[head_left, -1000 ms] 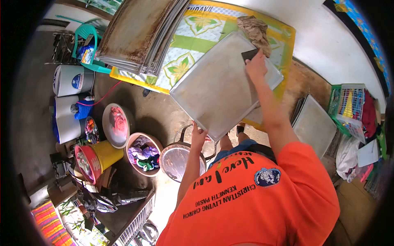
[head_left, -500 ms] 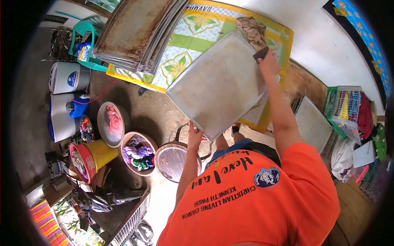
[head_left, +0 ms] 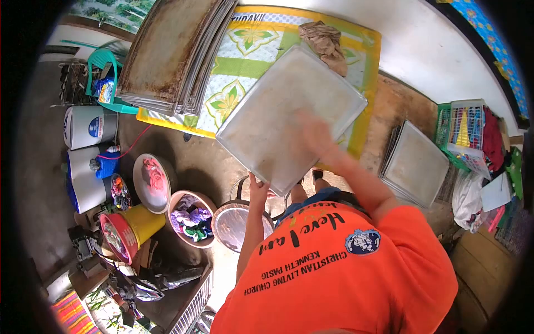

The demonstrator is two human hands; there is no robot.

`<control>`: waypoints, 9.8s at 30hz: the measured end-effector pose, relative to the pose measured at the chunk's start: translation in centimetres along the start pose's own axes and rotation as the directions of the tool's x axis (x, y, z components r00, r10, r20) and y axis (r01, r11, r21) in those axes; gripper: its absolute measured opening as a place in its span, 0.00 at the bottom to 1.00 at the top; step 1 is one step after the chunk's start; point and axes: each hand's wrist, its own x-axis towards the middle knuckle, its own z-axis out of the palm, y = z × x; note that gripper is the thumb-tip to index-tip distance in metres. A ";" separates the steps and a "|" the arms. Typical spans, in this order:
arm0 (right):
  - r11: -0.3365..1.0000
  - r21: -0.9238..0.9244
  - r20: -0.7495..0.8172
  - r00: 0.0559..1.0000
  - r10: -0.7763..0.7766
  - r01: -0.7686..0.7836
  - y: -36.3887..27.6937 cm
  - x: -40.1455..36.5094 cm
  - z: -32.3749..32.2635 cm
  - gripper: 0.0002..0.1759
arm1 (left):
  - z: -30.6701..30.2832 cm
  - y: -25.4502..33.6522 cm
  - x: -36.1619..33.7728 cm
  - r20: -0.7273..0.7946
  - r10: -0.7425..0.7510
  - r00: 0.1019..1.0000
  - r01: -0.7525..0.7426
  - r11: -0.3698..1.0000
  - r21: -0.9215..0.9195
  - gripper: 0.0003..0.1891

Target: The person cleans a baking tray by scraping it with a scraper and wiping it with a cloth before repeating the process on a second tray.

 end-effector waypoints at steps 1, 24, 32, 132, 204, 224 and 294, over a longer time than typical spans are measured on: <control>0.979 0.111 0.044 0.985 0.166 -0.170 2.3 2.3 -4.0 0.21 | -0.1 -0.3 -0.1 0.002 0.006 1.000 -0.006 1.000 0.000 0.47; 0.927 -0.166 0.200 0.909 0.365 -0.336 2.6 4.4 -2.2 0.14 | 0.4 0.4 0.1 -0.017 -0.021 1.000 0.021 1.000 0.004 0.47; 0.996 0.038 0.303 0.950 0.071 -0.087 -5.4 1.0 2.1 0.14 | 0.1 0.4 -0.1 0.024 -0.042 0.999 0.042 0.999 0.019 0.49; 0.974 0.202 0.506 0.862 -0.012 -0.105 -14.8 1.9 6.8 0.13 | 0.7 -0.4 1.6 0.047 0.046 0.998 -0.041 0.995 -0.087 0.45; 0.968 -0.022 0.746 0.649 -0.150 0.248 -18.6 9.9 10.0 0.15 | 2.9 -2.6 0.6 -0.047 0.066 0.997 -0.074 0.977 -0.200 0.11; 0.744 0.413 0.693 0.711 0.118 -0.526 -9.9 5.7 4.3 0.32 | 2.1 -1.8 -0.3 0.042 -0.004 0.999 0.012 0.982 -0.189 0.19; 0.974 0.024 0.419 0.886 0.196 -0.226 -10.3 4.5 -0.2 0.17 | 0.5 -1.1 -0.6 0.103 -0.010 0.995 0.028 0.984 -0.175 0.23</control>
